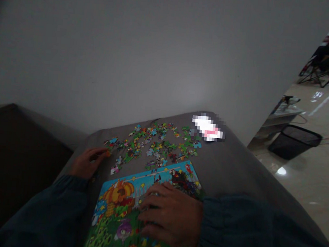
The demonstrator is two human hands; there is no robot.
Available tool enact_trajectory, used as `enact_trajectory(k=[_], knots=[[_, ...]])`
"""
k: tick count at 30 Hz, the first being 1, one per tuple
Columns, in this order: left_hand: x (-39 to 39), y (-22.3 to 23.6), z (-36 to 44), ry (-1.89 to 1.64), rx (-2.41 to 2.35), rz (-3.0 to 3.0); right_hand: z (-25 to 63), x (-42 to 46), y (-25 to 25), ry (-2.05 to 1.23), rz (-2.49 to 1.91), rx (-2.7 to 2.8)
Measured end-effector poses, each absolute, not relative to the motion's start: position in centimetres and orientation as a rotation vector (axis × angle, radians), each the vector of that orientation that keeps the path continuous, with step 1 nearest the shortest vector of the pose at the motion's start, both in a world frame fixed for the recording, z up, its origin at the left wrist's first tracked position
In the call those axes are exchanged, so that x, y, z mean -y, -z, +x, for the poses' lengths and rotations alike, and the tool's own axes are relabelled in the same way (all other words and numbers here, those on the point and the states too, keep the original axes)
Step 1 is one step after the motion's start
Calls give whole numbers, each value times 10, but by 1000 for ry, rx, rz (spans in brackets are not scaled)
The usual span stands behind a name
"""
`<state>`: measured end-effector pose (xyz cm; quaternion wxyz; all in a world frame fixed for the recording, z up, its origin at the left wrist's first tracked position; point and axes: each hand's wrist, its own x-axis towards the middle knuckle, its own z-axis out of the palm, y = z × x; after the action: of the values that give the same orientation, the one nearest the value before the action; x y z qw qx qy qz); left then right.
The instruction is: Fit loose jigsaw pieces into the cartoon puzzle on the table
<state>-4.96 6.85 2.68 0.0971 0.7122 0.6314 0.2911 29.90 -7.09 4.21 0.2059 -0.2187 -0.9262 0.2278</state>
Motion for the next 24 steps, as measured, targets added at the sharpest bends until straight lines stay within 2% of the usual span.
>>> enact_trajectory(k=[7, 11, 14, 18, 24], knots=[[-67, -32, -42, -1180, -1712, 1541, 307, 34, -63, -510, -759, 2494], [-59, -41, -21, -1382, -1489, 1099, 284, -34, -90, -291, -977, 2651], [-46, -45, 0, -1393, -1290, 841, 248, -91, -100, -134, -1189, 2738], [-35, -44, 11, -1371, -1143, 605, 200, -146, -91, -65, -1357, 2727], [-45, -41, -4, -1370, -1039, 417, 166, -176, -67, 1, -1500, 2756]])
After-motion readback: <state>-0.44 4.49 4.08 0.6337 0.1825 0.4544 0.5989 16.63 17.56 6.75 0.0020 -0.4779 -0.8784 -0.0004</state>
